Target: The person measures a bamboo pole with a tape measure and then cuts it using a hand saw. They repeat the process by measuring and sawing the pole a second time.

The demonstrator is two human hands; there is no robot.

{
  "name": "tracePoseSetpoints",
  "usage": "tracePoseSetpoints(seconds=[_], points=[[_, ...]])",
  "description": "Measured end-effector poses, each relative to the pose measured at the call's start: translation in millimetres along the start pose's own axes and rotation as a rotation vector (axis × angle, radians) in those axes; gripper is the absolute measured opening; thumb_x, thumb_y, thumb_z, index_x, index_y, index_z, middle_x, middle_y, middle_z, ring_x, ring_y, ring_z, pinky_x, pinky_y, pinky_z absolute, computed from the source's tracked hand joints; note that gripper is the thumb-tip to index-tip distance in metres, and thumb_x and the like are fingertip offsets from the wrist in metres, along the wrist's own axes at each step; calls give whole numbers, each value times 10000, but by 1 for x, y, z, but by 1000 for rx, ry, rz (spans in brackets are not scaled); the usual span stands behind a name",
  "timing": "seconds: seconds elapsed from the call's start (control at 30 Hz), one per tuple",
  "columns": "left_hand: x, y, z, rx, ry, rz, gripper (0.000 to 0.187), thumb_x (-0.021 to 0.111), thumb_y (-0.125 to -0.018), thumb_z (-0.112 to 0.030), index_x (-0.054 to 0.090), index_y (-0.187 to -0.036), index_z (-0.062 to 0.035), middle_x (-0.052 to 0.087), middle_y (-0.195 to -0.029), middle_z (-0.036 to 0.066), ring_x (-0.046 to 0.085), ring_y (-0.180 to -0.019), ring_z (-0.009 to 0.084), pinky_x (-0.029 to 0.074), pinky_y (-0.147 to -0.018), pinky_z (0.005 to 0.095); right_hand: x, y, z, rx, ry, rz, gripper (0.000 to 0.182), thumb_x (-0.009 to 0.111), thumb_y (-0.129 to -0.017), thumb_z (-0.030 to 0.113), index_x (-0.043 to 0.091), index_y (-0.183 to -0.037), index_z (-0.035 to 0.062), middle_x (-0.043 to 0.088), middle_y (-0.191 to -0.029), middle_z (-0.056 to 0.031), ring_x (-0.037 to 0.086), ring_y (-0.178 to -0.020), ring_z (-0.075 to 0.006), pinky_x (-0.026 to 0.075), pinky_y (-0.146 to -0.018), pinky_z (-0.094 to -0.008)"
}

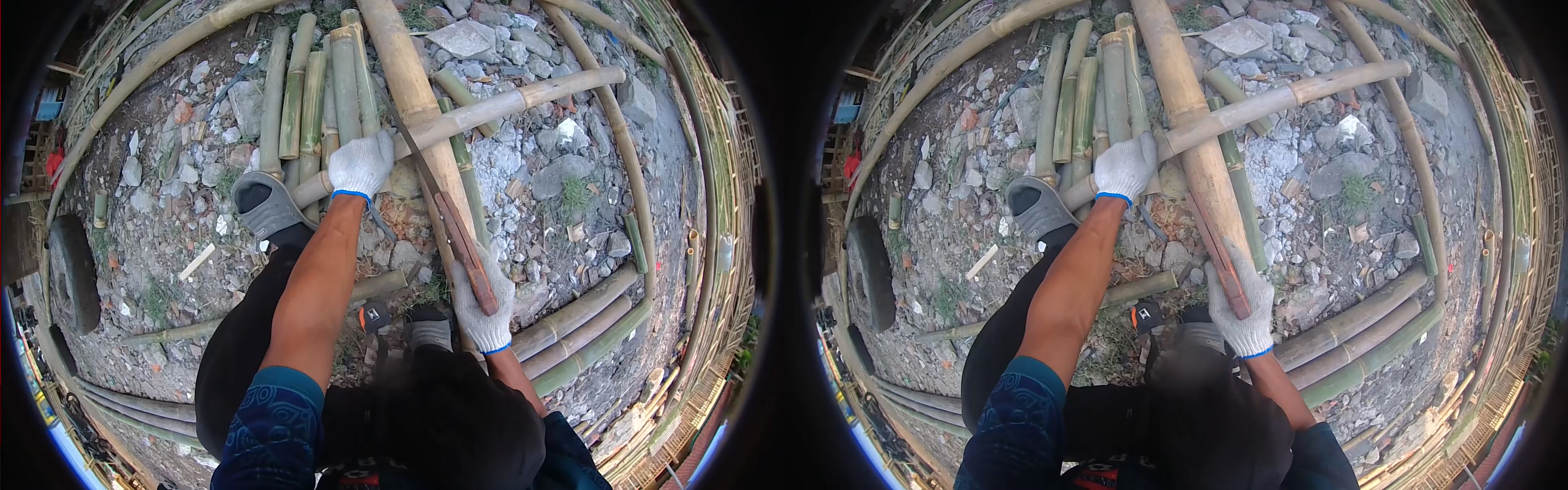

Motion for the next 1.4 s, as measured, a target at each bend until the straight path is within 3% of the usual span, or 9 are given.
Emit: tracePoseSetpoints(seconds=[0.2,0.23,0.27,0.43,0.73,0.93,1.3,1.37,1.4], points=[[-5,4,-3,-20,-1,-18,526,393,-1067,-379,780,-905,-62,731,-837,261,740,-814,450,588,-791,566,-24,81,-48,291,-142,-33,433,764,-954,92,670,-1374,47,760,-1232,-121,722,-1153,-226,549,-998,-357],[-6,2,-4,-5,-11,-45,527,393,-1067,-379,780,-902,-61,731,-836,261,741,-813,450,588,-791,567,-8,61,-56,191,-332,-66,412,764,-947,92,681,-1347,41,768,-1209,-132,733,-1139,-232,560,-979,-357],[-2,3,-1,5,-18,-62,528,393,-1067,-379,780,-899,-61,731,-835,261,741,-813,451,588,-790,568,-3,13,-15,-2,-13,-16,462,740,-933,91,642,-1381,28,759,-1160,-207,763,-1063,-324,599,-889,-385],[3,-1,2,-7,-27,-24,536,384,-1069,-394,777,-942,-51,740,-865,260,736,-828,462,582,-807,573,50,-88,11,-282,-18,-175,454,732,-926,70,648,-1370,24,758,-1147,-203,764,-1034,-317,597,-872,-381],[3,-14,7,-36,81,326,582,353,-1075,-436,730,-1034,4,723,-1084,302,710,-990,473,549,-892,582,70,-68,-39,-24,-271,-71,518,671,-976,39,559,-1481,-6,735,-1242,-165,705,-1072,-164,578,-922,-334],[-5,25,-11,221,-22,-110,399,550,-1029,-400,670,-1051,-20,739,-939,246,741,-902,424,578,-777,545,75,-60,-39,-215,-46,-113,592,741,-920,108,563,-1483,58,741,-1230,-197,761,-1036,-315,599,-872,-378],[-9,3,-6,178,-58,136,399,515,-1022,-397,686,-1165,-66,734,-949,283,717,-926,471,563,-817,579,32,-11,-34,-118,-26,-33,655,772,-865,182,567,-1486,163,737,-1160,-206,726,-944,-442,601,-801,-445],[-10,0,-6,174,-9,131,408,502,-1033,-401,695,-1158,-65,733,-952,286,717,-925,470,560,-821,577,15,38,-59,100,-375,50,501,637,-964,-32,569,-1460,-17,682,-1358,-162,666,-1228,-199,544,-1029,-322],[-9,0,-4,171,12,133,412,496,-1038,-403,699,-1155,-64,733,-953,287,717,-925,469,559,-823,575,-2,59,-55,217,-413,72,513,640,-951,-56,572,-1458,-14,691,-1356,-162,685,-1214,-207,552,-1018,-325]])
Point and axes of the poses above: each hand's wrist, its own y-axis away from the middle knuckle, its own x-axis out of the palm, z = x × y, the point moved 4 cm from there along -y, towards the middle knuckle
